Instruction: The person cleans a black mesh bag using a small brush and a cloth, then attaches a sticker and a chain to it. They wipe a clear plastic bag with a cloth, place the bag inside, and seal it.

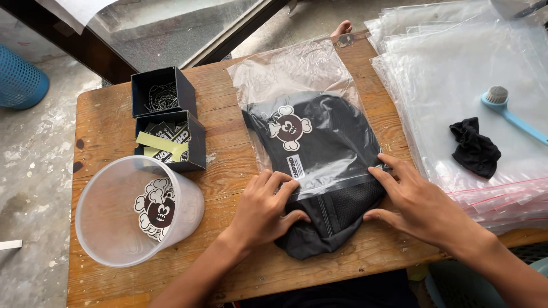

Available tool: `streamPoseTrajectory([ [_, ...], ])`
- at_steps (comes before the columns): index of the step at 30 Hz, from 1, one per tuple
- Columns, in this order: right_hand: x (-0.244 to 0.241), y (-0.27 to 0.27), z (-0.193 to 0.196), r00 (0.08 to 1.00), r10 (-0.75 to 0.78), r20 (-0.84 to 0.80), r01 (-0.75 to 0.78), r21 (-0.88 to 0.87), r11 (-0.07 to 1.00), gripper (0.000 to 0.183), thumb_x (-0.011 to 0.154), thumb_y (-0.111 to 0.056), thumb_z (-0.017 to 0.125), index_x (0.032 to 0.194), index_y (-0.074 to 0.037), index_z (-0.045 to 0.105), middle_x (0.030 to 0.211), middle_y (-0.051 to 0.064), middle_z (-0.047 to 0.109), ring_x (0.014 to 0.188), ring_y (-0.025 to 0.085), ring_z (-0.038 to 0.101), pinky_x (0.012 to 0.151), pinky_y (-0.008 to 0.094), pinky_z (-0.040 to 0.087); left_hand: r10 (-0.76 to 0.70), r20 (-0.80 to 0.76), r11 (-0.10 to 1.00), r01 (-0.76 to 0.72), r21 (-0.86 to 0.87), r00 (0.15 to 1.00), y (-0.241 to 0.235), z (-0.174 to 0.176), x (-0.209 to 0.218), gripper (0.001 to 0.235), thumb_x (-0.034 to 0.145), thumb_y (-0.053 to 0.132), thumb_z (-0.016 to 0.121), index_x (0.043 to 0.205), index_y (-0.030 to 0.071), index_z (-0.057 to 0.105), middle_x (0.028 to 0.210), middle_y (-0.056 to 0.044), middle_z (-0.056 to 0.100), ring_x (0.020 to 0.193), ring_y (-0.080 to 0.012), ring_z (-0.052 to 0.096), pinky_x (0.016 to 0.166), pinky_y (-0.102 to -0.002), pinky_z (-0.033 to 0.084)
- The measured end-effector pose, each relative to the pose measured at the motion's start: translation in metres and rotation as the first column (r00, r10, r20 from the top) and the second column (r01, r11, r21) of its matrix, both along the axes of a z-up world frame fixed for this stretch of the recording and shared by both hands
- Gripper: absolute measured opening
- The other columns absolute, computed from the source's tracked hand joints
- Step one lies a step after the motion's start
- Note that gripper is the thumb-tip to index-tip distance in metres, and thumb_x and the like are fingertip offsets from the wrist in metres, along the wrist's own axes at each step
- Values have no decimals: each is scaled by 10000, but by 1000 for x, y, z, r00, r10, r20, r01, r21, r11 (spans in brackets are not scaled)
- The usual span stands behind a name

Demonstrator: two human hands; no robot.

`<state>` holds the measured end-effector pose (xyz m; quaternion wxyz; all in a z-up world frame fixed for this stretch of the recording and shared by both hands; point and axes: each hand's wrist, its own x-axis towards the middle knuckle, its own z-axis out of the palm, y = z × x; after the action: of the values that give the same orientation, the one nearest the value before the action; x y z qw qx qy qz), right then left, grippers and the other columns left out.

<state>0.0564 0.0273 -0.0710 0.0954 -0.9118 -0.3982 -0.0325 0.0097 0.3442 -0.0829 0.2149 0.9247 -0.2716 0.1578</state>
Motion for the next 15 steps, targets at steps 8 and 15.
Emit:
streamPoseTrajectory([
  [8,-1,5,3,989,-130,-76,134,45,990,739,751,-509,777,1282,-52,543,1346,212,508,1239,374,571,997,447,501,-219,-617,973,123,-194,756,36,37,12,574,914,473,571,1401,170,569,1349,-162,377,1364,-318,274,1129,-571,279],
  [15,3,7,-2,987,-158,-13,159,77,984,654,764,-504,776,1193,-51,579,1220,183,533,1115,338,625,834,429,588,-165,-491,981,194,8,855,32,23,9,911,726,455,883,1478,207,431,1357,-203,345,1253,-391,365,1094,-534,303],
])
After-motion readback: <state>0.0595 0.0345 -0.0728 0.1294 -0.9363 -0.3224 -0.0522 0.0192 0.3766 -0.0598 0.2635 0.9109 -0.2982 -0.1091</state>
